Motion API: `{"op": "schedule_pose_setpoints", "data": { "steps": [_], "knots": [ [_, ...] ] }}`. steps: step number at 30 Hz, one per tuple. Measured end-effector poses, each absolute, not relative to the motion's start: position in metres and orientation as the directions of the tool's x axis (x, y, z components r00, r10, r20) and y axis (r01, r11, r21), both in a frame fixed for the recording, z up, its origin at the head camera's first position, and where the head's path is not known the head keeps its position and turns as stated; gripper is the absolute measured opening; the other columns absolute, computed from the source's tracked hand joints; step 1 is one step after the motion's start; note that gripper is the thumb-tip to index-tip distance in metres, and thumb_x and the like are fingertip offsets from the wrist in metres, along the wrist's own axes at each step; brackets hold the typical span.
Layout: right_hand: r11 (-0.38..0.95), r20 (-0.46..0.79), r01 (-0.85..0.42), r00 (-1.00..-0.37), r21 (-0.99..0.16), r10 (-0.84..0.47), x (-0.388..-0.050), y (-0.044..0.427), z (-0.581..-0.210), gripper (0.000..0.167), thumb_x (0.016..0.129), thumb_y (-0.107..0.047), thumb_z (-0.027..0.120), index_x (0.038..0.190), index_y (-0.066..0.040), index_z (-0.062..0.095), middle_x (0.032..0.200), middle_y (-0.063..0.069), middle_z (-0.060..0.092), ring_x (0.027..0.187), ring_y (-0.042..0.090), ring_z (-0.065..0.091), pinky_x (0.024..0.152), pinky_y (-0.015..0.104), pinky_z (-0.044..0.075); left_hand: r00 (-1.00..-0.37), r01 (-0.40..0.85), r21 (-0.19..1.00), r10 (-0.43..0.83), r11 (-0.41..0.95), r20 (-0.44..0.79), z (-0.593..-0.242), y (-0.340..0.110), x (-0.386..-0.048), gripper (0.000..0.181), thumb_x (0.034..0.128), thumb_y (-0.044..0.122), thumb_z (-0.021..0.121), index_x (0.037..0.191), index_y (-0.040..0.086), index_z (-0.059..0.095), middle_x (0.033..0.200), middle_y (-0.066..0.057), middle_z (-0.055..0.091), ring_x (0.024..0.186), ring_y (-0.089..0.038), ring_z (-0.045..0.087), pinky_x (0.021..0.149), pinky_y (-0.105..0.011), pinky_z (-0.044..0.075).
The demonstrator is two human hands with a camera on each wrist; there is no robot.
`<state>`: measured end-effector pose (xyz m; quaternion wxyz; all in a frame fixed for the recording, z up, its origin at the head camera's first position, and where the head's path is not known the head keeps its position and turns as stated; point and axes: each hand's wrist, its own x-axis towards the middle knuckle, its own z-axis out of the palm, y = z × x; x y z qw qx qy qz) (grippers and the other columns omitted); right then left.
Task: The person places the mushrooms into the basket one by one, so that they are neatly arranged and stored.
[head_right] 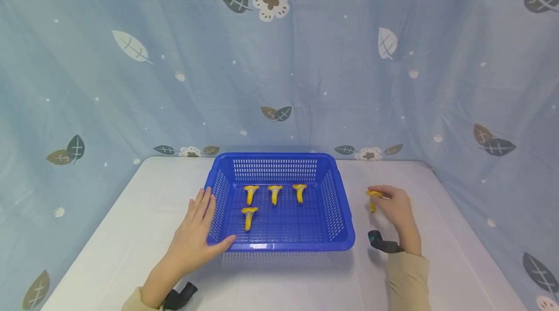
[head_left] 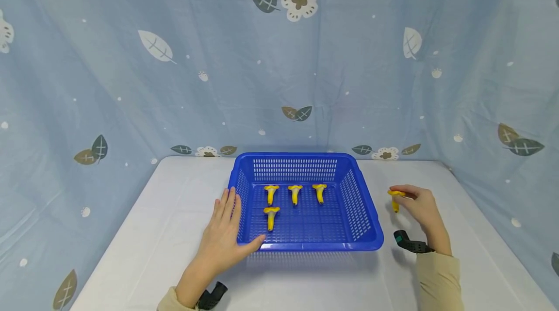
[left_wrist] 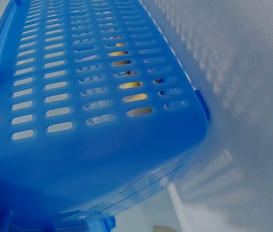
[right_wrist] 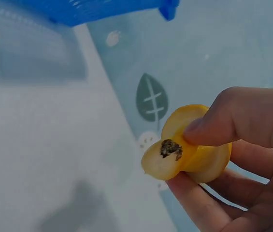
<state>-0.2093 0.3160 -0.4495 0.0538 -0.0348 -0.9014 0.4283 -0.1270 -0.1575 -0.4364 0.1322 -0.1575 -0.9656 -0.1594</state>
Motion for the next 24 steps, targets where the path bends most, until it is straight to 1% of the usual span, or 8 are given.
{"op": "schedule_pose_setpoints", "data": {
  "steps": [2,5,7,8,10,13,20,24],
  "knots": [
    [0.639,0.09,0.001,-0.99,-0.769,0.11,-0.207,0.315,-0.445,0.035,0.096,-0.012,0.062,0.125,0.006,0.064,0.127,0.03,0.059,0.107,0.035,0.057,0.088,0.044,0.05,-0.915,0.347,0.267,0.262,0.899,0.307,-0.436,-0.158,-0.127,0.111,0.0801,0.067,0.065,0.149,-0.012,0.029,0.162,-0.026,0.011,0.151,-0.036,0.001,0.12,-0.054,0.011],
    [0.636,0.124,-0.027,-0.986,-0.772,0.108,-0.205,0.314,-0.437,0.034,0.097,-0.015,0.063,0.125,0.005,0.065,0.124,0.027,0.062,0.096,0.017,0.061,0.079,0.023,0.05,-0.911,0.354,0.268,0.266,0.896,0.315,-0.437,-0.158,-0.127,0.111,0.0801,0.066,0.066,0.149,-0.013,0.03,0.162,-0.026,0.012,0.151,-0.037,0.002,0.12,-0.054,0.012],
    [0.628,0.15,-0.056,-0.984,-0.776,0.098,-0.203,0.313,-0.431,0.034,0.098,-0.017,0.062,0.125,0.005,0.065,0.123,0.026,0.063,0.09,0.005,0.059,0.074,0.014,0.048,-0.91,0.354,0.265,0.266,0.897,0.317,-0.437,-0.158,-0.127,0.111,0.0803,0.067,0.066,0.149,-0.013,0.03,0.162,-0.026,0.011,0.151,-0.037,0.002,0.12,-0.054,0.012],
    [0.616,0.159,-0.07,-0.983,-0.784,0.091,-0.202,0.312,-0.427,0.035,0.098,-0.018,0.062,0.125,0.005,0.065,0.123,0.026,0.063,0.087,0.001,0.058,0.073,0.012,0.047,-0.91,0.353,0.262,0.265,0.898,0.319,-0.437,-0.158,-0.127,0.111,0.0803,0.067,0.065,0.149,-0.012,0.03,0.162,-0.026,0.011,0.151,-0.037,0.002,0.12,-0.054,0.012],
    [0.602,0.18,-0.098,-0.981,-0.793,0.077,-0.201,0.31,-0.421,0.036,0.099,-0.019,0.062,0.125,0.005,0.065,0.123,0.026,0.063,0.085,-0.004,0.058,0.073,0.011,0.047,-0.911,0.351,0.259,0.264,0.9,0.317,-0.437,-0.159,-0.127,0.111,0.0804,0.067,0.065,0.149,-0.012,0.029,0.162,-0.026,0.011,0.151,-0.036,0.001,0.12,-0.054,0.012],
    [0.593,0.202,-0.123,-0.977,-0.796,0.069,-0.198,0.306,-0.41,0.036,0.1,-0.02,0.061,0.126,0.004,0.065,0.122,0.023,0.064,0.086,-0.003,0.058,0.074,0.012,0.047,-0.912,0.351,0.262,0.265,0.899,0.313,-0.436,-0.158,-0.127,0.111,0.0805,0.067,0.065,0.149,-0.013,0.029,0.162,-0.026,0.011,0.151,-0.037,0.001,0.12,-0.054,0.012],
    [0.567,0.253,-0.188,-0.967,-0.802,0.037,-0.196,0.296,-0.385,0.036,0.099,-0.025,0.062,0.126,-0.001,0.066,0.11,-0.005,0.07,0.092,0.002,0.061,0.077,0.012,0.047,-0.913,0.352,0.268,0.267,0.897,0.308,-0.436,-0.158,-0.127,0.11,0.0805,0.066,0.066,0.149,-0.013,0.029,0.162,-0.027,0.012,0.151,-0.037,0.002,0.12,-0.054,0.011],
    [0.538,0.283,-0.233,-0.959,-0.81,0.01,-0.197,0.287,-0.37,0.038,0.098,-0.026,0.065,0.125,0.001,0.066,0.105,-0.011,0.069,0.094,0.002,0.061,0.079,0.011,0.048,-0.912,0.354,0.264,0.269,0.897,0.309,-0.436,-0.158,-0.127,0.111,0.0806,0.067,0.065,0.149,-0.013,0.029,0.162,-0.027,0.012,0.151,-0.038,0.003,0.12,-0.054,0.012]
  ]
}}
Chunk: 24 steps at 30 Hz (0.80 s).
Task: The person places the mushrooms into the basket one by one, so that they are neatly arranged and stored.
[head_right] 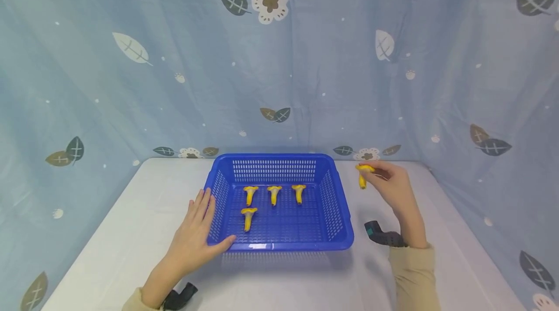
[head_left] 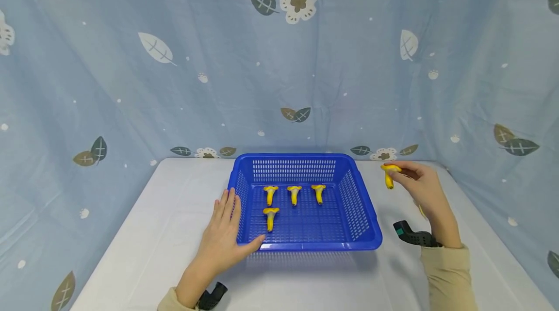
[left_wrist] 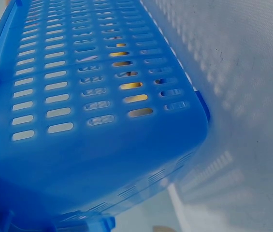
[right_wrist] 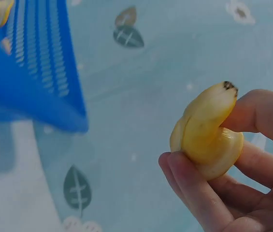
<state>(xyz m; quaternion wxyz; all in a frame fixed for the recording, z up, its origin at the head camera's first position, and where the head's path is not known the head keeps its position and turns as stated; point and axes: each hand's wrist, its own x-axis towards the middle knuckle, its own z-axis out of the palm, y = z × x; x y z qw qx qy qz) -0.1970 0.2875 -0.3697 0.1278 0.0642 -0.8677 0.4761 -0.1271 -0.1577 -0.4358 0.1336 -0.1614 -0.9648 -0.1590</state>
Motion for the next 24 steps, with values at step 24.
{"op": "schedule_pose_setpoints", "data": {
  "steps": [24],
  "knots": [
    [0.38,0.265,-0.341,-0.935,-0.86,-0.237,-0.23,0.212,-0.326,0.027,0.091,-0.023,0.073,0.108,-0.002,0.073,0.11,0.008,0.071,0.106,0.015,0.063,0.091,0.031,0.05,-0.9,0.365,0.255,0.27,0.895,0.342,-0.441,-0.158,-0.128,0.11,0.0806,0.067,0.065,0.148,-0.013,0.031,0.161,-0.027,0.015,0.15,-0.039,0.006,0.119,-0.056,0.014]
  ]
}}
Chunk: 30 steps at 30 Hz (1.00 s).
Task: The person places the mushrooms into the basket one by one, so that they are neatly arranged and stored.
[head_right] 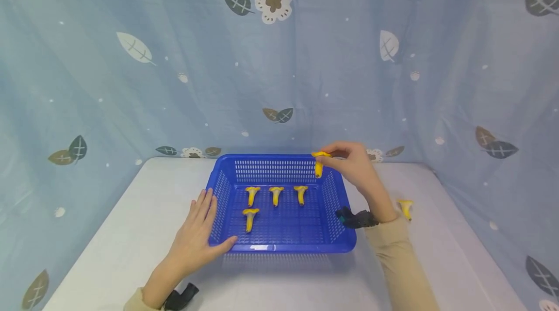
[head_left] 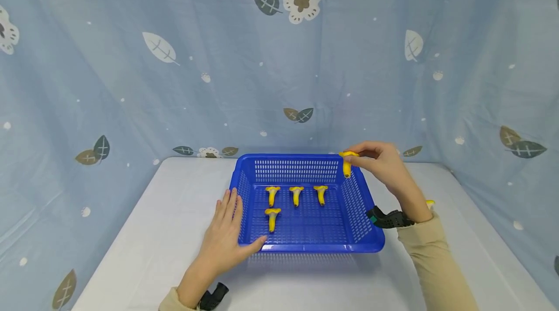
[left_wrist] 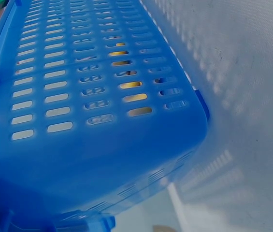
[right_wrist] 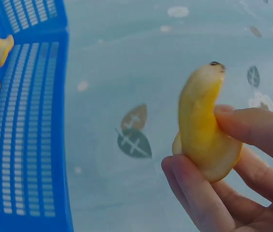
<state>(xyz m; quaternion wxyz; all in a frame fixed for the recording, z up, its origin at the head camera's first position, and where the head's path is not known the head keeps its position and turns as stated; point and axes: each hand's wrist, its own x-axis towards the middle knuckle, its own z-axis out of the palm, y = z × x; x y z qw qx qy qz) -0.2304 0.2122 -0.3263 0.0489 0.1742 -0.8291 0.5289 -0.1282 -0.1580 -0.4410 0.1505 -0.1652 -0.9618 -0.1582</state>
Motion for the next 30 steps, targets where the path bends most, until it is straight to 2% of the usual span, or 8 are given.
{"op": "schedule_pose_setpoints", "data": {
  "steps": [6,10,14,22,26,30],
  "knots": [
    [0.32,0.242,-0.332,-0.926,-0.887,-0.291,-0.238,0.191,-0.329,0.024,0.088,-0.019,0.077,0.104,0.0,0.075,0.105,0.009,0.074,0.103,0.02,0.065,0.091,0.034,0.051,-0.905,0.364,0.255,0.276,0.896,0.324,-0.439,-0.158,-0.128,0.111,0.0812,0.068,0.064,0.149,-0.013,0.03,0.161,-0.028,0.013,0.15,-0.04,0.006,0.119,-0.056,0.014],
    [0.297,0.188,-0.289,-0.927,-0.91,-0.324,-0.243,0.174,-0.332,0.025,0.087,-0.019,0.078,0.103,0.0,0.075,0.105,0.012,0.073,0.099,0.023,0.067,0.091,0.037,0.052,-0.909,0.362,0.263,0.276,0.895,0.312,-0.438,-0.158,-0.129,0.111,0.0816,0.068,0.063,0.149,-0.013,0.029,0.161,-0.027,0.012,0.15,-0.039,0.004,0.12,-0.055,0.012],
    [0.271,0.144,-0.258,-0.914,-0.927,-0.379,-0.249,0.157,-0.336,0.022,0.086,-0.015,0.078,0.101,0.001,0.075,0.105,0.013,0.072,0.094,0.026,0.069,0.09,0.04,0.054,-0.906,0.365,0.26,0.277,0.894,0.321,-0.439,-0.158,-0.129,0.11,0.0817,0.069,0.063,0.149,-0.013,0.03,0.161,-0.027,0.013,0.15,-0.041,0.007,0.119,-0.055,0.013],
    [0.277,0.07,-0.231,-0.87,-0.933,-0.488,-0.261,0.129,-0.355,0.01,0.087,-0.007,0.076,0.088,0.001,0.069,0.104,0.012,0.072,0.096,0.025,0.07,0.087,0.04,0.057,-0.898,0.369,0.256,0.271,0.894,0.347,-0.44,-0.157,-0.129,0.11,0.0818,0.069,0.063,0.149,-0.012,0.031,0.161,-0.027,0.015,0.15,-0.039,0.007,0.12,-0.054,0.013],
    [0.302,0.018,-0.203,-0.855,-0.931,-0.518,-0.265,0.121,-0.37,0.012,0.085,-0.006,0.077,0.083,-0.001,0.067,0.102,0.01,0.071,0.093,0.024,0.069,0.085,0.039,0.057,-0.903,0.364,0.253,0.272,0.896,0.333,-0.439,-0.157,-0.129,0.11,0.082,0.07,0.062,0.148,-0.013,0.031,0.161,-0.027,0.014,0.151,-0.038,0.004,0.12,-0.055,0.014],
    [0.331,-0.017,-0.194,-0.842,-0.924,-0.539,-0.267,0.116,-0.384,0.014,0.084,-0.007,0.078,0.081,-0.002,0.065,0.097,0.008,0.071,0.089,0.023,0.069,0.084,0.043,0.056,-0.906,0.36,0.242,0.276,0.901,0.321,-0.438,-0.157,-0.128,0.11,0.0819,0.07,0.061,0.148,-0.013,0.031,0.161,-0.027,0.014,0.15,-0.039,0.005,0.119,-0.056,0.014]
  ]
}}
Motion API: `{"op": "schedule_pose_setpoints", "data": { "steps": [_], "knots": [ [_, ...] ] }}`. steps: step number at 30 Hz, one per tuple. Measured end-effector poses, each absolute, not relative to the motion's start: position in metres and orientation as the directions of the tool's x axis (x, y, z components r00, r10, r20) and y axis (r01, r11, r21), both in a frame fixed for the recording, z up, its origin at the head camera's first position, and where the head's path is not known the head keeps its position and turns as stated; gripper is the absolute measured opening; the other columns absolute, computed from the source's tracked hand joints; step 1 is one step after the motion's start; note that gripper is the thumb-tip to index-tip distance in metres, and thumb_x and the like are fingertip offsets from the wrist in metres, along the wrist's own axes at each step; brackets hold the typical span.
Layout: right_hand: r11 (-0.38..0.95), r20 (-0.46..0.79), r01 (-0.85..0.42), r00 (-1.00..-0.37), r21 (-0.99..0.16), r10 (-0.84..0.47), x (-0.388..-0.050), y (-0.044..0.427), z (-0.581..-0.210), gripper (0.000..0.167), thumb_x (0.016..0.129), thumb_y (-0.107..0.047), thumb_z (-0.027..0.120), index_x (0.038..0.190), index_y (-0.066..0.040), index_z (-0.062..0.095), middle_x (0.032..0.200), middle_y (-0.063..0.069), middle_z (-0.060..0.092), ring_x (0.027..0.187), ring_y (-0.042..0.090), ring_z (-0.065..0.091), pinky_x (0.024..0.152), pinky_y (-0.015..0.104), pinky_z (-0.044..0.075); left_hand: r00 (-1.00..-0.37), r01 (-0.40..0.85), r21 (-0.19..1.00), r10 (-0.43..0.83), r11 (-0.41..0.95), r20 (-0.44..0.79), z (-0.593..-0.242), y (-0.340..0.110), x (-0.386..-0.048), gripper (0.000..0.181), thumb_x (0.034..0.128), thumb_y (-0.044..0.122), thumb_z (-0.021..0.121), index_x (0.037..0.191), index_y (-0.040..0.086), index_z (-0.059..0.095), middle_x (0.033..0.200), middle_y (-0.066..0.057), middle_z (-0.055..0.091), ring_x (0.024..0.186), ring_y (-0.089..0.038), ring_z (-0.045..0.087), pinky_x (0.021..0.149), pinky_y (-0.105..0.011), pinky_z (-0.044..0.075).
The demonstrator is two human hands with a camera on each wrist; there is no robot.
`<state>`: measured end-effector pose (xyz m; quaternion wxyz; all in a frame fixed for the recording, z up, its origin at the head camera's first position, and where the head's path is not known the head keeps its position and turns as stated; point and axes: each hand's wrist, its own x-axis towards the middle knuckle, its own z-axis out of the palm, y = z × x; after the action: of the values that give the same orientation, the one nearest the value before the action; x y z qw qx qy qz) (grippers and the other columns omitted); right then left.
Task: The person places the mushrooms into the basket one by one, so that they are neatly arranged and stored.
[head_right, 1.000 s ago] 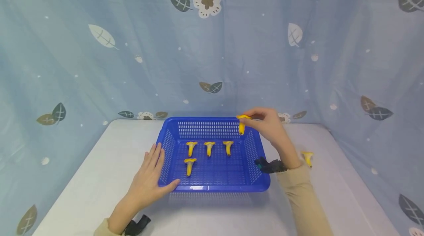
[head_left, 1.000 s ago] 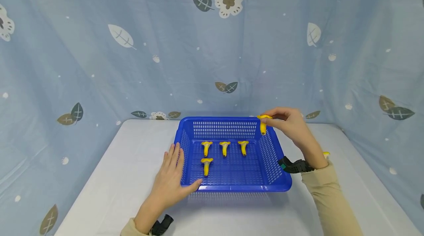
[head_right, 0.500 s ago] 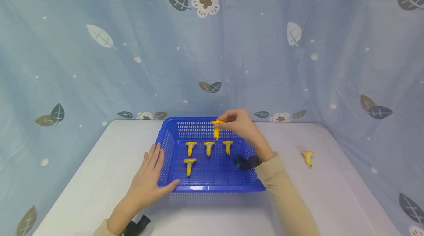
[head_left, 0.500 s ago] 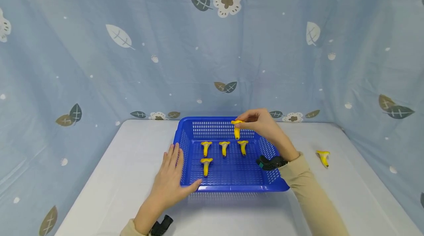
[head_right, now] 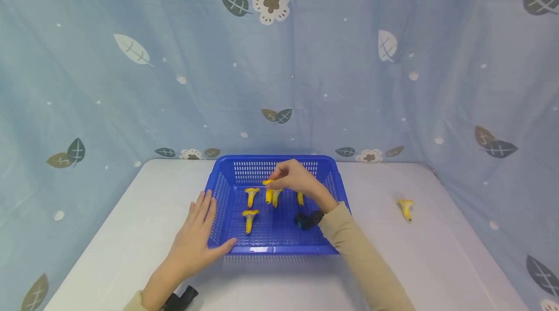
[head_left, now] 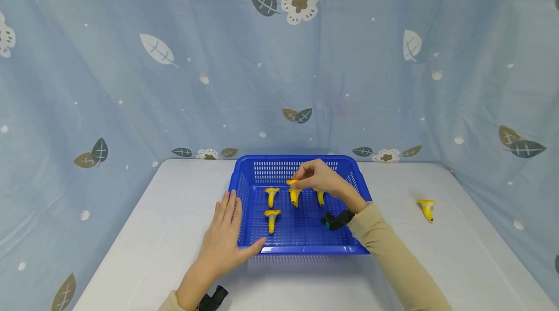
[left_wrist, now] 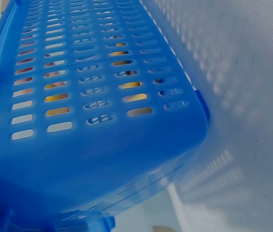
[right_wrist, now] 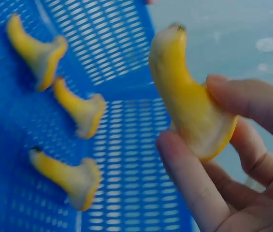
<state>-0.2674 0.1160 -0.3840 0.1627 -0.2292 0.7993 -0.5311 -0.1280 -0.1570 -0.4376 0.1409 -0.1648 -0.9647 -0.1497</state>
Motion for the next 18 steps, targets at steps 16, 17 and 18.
{"op": "schedule_pose_setpoints", "data": {
  "steps": [16,17,18],
  "knots": [
    [0.4,-0.09,-0.248,-0.744,-0.882,-0.662,-0.268,0.112,-0.406,0.017,0.08,-0.003,0.08,0.072,0.001,0.066,0.075,0.005,0.069,0.082,0.042,0.066,0.079,0.062,0.053,-0.895,0.372,0.231,0.282,0.899,0.346,-0.439,-0.159,-0.128,0.111,0.0812,0.069,0.063,0.149,-0.013,0.031,0.161,-0.027,0.014,0.15,-0.038,0.005,0.119,-0.055,0.015],
    [0.405,-0.098,-0.247,-0.739,-0.88,-0.666,-0.268,0.112,-0.407,0.018,0.08,-0.002,0.08,0.072,0.001,0.065,0.075,0.005,0.069,0.082,0.042,0.066,0.08,0.061,0.053,-0.895,0.372,0.23,0.282,0.899,0.346,-0.439,-0.159,-0.128,0.111,0.0811,0.069,0.063,0.148,-0.013,0.031,0.161,-0.027,0.014,0.15,-0.039,0.005,0.119,-0.055,0.016],
    [0.409,-0.102,-0.252,-0.735,-0.877,-0.671,-0.268,0.112,-0.407,0.018,0.08,-0.002,0.08,0.071,0.001,0.064,0.074,0.004,0.068,0.081,0.04,0.067,0.079,0.059,0.054,-0.896,0.371,0.231,0.281,0.899,0.344,-0.439,-0.159,-0.128,0.111,0.081,0.069,0.063,0.148,-0.013,0.031,0.161,-0.027,0.014,0.15,-0.039,0.006,0.119,-0.056,0.016]
  ]
}}
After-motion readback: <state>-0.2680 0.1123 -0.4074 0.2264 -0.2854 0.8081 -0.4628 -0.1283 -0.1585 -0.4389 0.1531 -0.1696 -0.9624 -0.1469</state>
